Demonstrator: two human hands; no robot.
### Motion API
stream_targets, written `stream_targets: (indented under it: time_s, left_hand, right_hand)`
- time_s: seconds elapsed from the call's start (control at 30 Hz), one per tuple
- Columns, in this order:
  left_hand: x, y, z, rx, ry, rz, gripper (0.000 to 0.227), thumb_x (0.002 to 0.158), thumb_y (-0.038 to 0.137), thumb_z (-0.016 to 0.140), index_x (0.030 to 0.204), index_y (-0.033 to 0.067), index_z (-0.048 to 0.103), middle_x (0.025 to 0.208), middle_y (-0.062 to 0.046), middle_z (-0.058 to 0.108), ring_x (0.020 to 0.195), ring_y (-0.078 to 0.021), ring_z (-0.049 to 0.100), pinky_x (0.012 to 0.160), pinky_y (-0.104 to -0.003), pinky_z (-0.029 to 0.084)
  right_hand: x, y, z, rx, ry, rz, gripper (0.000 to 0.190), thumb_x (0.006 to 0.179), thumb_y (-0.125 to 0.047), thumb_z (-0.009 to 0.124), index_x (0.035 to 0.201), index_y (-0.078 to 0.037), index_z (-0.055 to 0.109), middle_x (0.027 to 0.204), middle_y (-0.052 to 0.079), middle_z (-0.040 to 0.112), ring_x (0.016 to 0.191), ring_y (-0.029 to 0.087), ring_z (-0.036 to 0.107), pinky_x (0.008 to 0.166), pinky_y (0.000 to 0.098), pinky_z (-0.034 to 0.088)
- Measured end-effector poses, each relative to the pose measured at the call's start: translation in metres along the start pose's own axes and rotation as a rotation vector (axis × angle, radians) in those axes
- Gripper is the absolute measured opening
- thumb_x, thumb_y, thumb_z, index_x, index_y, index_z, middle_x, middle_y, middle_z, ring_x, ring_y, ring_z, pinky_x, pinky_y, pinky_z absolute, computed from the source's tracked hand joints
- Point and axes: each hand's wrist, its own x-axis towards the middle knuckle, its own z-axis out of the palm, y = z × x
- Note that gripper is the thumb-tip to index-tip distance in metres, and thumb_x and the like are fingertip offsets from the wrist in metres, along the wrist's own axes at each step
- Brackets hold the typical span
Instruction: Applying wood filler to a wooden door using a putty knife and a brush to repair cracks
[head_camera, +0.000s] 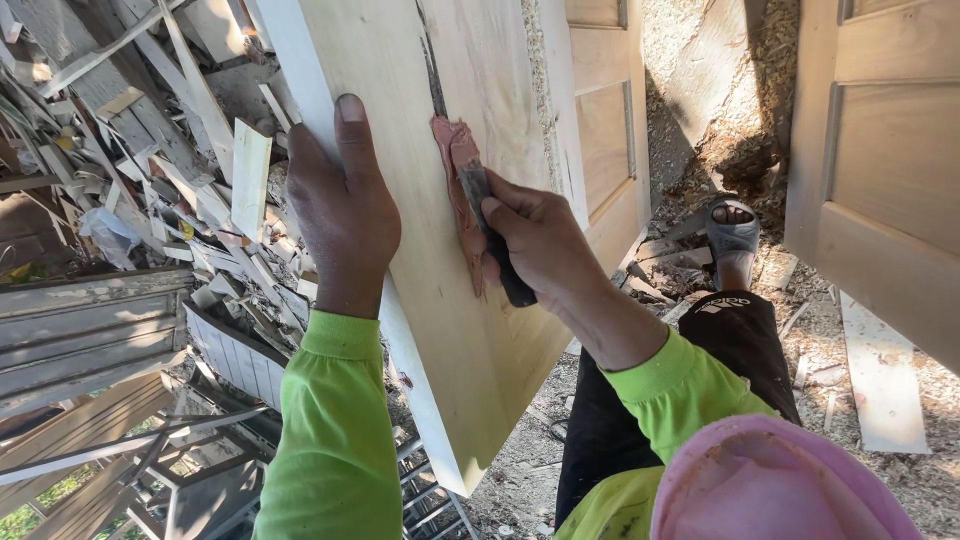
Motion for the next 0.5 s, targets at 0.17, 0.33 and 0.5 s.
stream_targets:
  time_s: [0.17, 0.33, 0.5]
  left_hand:
    - [-0.002, -0.002, -0.001, 0.0, 0.002, -0.002, 0.043, 0.111, 0.039, 0.048, 0.084, 0.0066, 0.044, 0.063, 0.002, 0.041, 0.052, -0.0093, 0.037, 0.045, -0.029, 0.036]
    - [-0.001, -0.012, 0.007, 0.032, 0.072, -0.018, 0.058, 0.108, 0.055, 0.05, 0.092, -0.0013, 0.053, 0.068, -0.025, 0.052, 0.066, -0.0462, 0.064, 0.062, -0.05, 0.05]
    - [-0.002, -0.008, 0.002, 0.004, 0.025, -0.085, 0.057, 0.108, 0.056, 0.047, 0.092, 0.0022, 0.053, 0.07, -0.02, 0.057, 0.066, -0.0376, 0.066, 0.064, -0.046, 0.052]
  right_hand:
    - [0.006, -0.036, 0.004, -0.379, -0.013, -0.112, 0.047, 0.102, -0.013, 0.053, 0.148, -0.007, 0.057, 0.07, 0.006, 0.071, 0.038, 0.009, 0.052, 0.035, 0.0223, 0.042]
    - [0.014, -0.011, -0.004, -0.803, 0.139, -0.758, 0.04, 0.103, -0.006, 0.054, 0.141, -0.011, 0.062, 0.09, 0.029, 0.07, 0.07, 0.04, 0.071, 0.06, 0.0459, 0.054]
    - [0.04, 0.02, -0.019, -0.739, 0.024, -0.865, 0.047, 0.106, -0.004, 0.05, 0.152, -0.017, 0.053, 0.101, 0.019, 0.064, 0.078, 0.025, 0.065, 0.067, 0.037, 0.053]
